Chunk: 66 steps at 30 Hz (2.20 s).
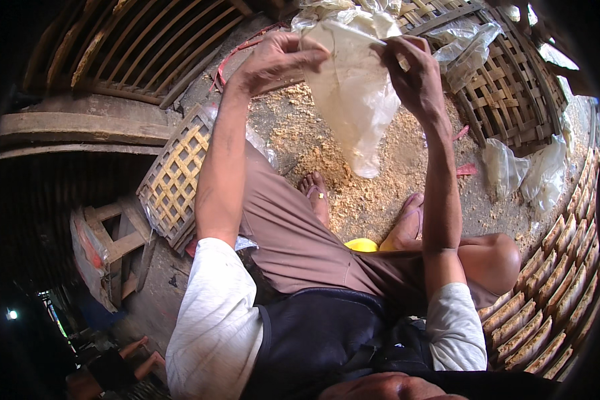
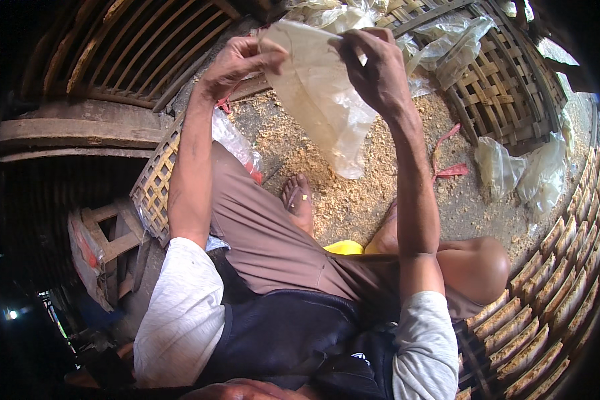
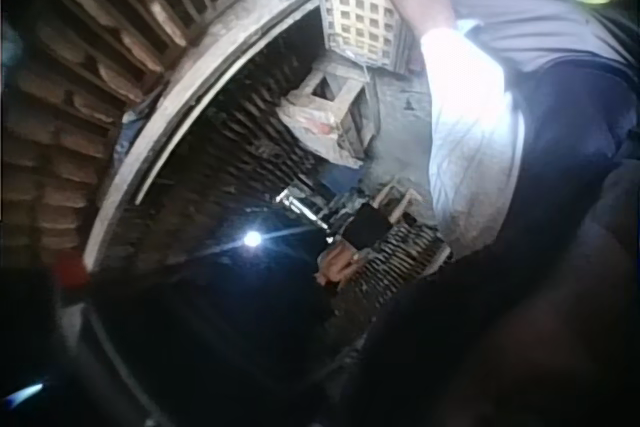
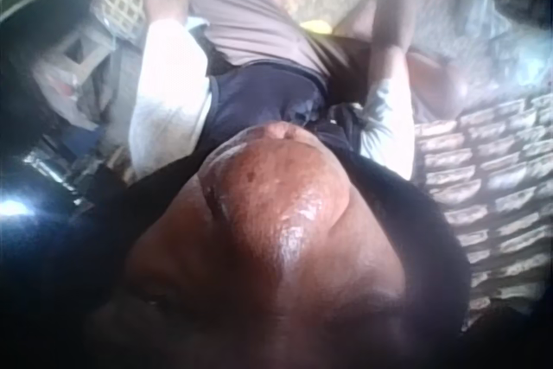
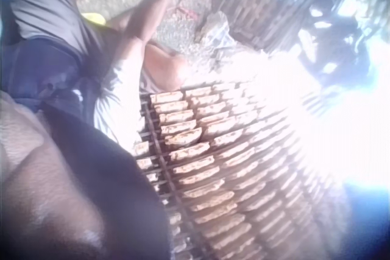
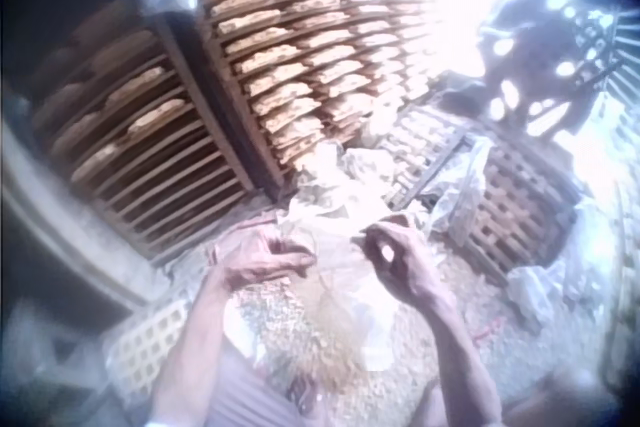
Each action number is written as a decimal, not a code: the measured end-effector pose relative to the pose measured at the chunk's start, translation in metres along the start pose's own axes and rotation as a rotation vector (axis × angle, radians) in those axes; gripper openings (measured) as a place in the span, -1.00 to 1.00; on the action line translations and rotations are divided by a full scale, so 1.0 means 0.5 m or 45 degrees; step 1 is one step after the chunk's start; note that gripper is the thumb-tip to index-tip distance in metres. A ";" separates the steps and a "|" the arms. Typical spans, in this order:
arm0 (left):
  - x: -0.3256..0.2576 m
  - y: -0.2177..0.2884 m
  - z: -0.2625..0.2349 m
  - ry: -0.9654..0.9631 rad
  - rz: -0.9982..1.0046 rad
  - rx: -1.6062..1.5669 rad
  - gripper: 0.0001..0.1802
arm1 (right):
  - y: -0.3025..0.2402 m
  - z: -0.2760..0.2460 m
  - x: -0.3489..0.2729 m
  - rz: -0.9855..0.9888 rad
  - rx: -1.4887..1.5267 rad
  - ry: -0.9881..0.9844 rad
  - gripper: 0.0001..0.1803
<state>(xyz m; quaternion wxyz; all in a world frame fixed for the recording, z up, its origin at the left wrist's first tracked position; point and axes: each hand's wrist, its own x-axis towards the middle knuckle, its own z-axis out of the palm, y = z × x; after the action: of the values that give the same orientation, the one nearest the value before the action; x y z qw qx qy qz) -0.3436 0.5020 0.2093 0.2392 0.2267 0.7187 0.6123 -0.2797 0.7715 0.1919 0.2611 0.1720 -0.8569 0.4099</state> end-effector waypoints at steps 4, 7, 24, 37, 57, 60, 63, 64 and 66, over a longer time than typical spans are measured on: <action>0.012 0.033 0.051 0.118 0.185 -0.072 -0.54 | -0.020 -0.017 0.000 -0.023 0.023 0.070 -0.81; 0.026 0.027 0.087 0.102 0.210 0.161 -0.57 | -0.026 -0.017 -0.007 0.137 0.186 0.106 -0.80; 0.042 -0.023 0.085 -0.191 0.028 0.104 -0.70 | -0.029 -0.018 -0.003 0.176 0.128 0.026 -0.79; 0.046 -0.049 0.072 -0.287 -0.138 0.366 -0.61 | 0.005 -0.038 0.000 0.258 0.345 0.249 -0.79; 0.047 -0.059 0.078 -0.265 -0.293 0.565 -0.61 | 0.049 -0.110 0.013 0.422 0.569 0.731 -0.69; 0.062 -0.071 0.084 -0.221 -0.320 0.555 -0.61 | 0.047 -0.102 0.014 0.431 0.615 0.722 -0.69; 0.056 -0.095 0.058 -0.230 -0.279 0.708 -0.62 | 0.059 -0.101 0.017 0.341 0.623 0.798 -0.69; 0.050 -0.106 0.044 -0.239 -0.239 0.754 -0.63 | 0.067 -0.103 0.018 0.290 0.622 0.838 -0.69; 0.051 -0.128 0.016 -0.245 -0.274 0.510 -0.68 | 0.088 -0.132 0.015 0.415 0.618 0.931 -0.69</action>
<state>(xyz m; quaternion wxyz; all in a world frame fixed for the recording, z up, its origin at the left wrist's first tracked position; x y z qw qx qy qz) -0.3607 0.5143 0.1430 0.3205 0.2490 0.8198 0.4041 -0.2879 0.8500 0.2043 0.4303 -0.0642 -0.6039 0.6679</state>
